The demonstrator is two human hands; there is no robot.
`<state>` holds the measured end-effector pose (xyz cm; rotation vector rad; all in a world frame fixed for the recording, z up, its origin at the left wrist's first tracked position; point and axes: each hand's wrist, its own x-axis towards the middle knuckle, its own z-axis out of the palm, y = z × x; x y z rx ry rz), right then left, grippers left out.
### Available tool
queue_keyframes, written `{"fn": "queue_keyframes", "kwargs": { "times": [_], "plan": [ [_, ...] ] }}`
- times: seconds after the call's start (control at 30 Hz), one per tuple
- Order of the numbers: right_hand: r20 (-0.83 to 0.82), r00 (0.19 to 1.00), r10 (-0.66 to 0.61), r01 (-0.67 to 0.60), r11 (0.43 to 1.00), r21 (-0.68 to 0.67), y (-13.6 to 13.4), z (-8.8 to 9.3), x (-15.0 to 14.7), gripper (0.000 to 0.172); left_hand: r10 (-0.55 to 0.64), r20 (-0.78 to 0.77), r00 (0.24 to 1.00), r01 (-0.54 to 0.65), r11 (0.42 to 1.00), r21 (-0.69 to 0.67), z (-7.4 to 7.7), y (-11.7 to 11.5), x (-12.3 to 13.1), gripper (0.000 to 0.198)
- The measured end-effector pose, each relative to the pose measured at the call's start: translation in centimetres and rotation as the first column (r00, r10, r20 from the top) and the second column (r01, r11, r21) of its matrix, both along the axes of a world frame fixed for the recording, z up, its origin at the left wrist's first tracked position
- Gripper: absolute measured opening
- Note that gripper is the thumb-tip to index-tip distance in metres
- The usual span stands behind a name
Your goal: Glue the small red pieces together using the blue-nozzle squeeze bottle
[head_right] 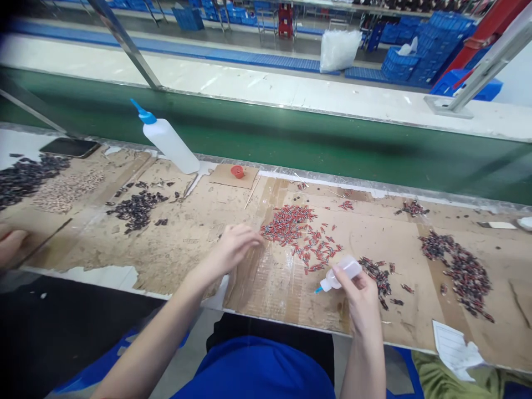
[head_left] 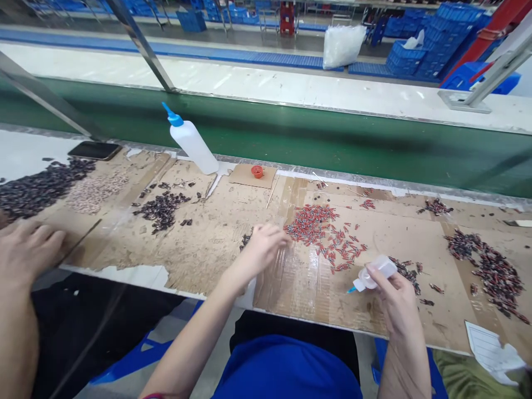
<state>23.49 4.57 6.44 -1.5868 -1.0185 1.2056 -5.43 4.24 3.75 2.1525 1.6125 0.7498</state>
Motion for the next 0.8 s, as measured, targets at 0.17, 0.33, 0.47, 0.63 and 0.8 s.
{"fn": "queue_keyframes", "kwargs": {
  "times": [0.17,0.33,0.47,0.63,0.8],
  "plan": [
    [-0.205,0.974,-0.095,0.101,0.995,0.020,-1.1,-0.5,-1.6,0.038,-0.150,0.163,0.975,0.156,0.987,-0.027,-1.5,-3.0,5.6,0.021],
    [-0.232,0.962,-0.141,0.148,0.989,0.014,-1.6,-0.9,-3.5,0.038,-0.082,0.217,0.973,0.082,0.997,0.007,-2.4,-3.8,6.7,0.016],
    [-0.221,0.955,-0.196,0.205,0.979,0.020,-2.2,-1.7,-4.3,0.038,-0.111,0.313,0.943,0.085,0.992,0.094,-2.6,-4.0,5.5,0.020],
    [-0.082,0.977,-0.199,0.205,0.977,0.066,-3.1,-2.5,-4.9,0.037,-0.051,0.297,0.954,0.013,0.992,0.129,-3.2,-4.2,5.4,0.018],
    [0.015,0.988,-0.151,0.148,0.980,0.130,-3.5,-2.8,-5.4,0.035,0.022,0.304,0.952,-0.054,0.994,0.099,-3.1,-4.2,5.9,0.012]
  ]
}}
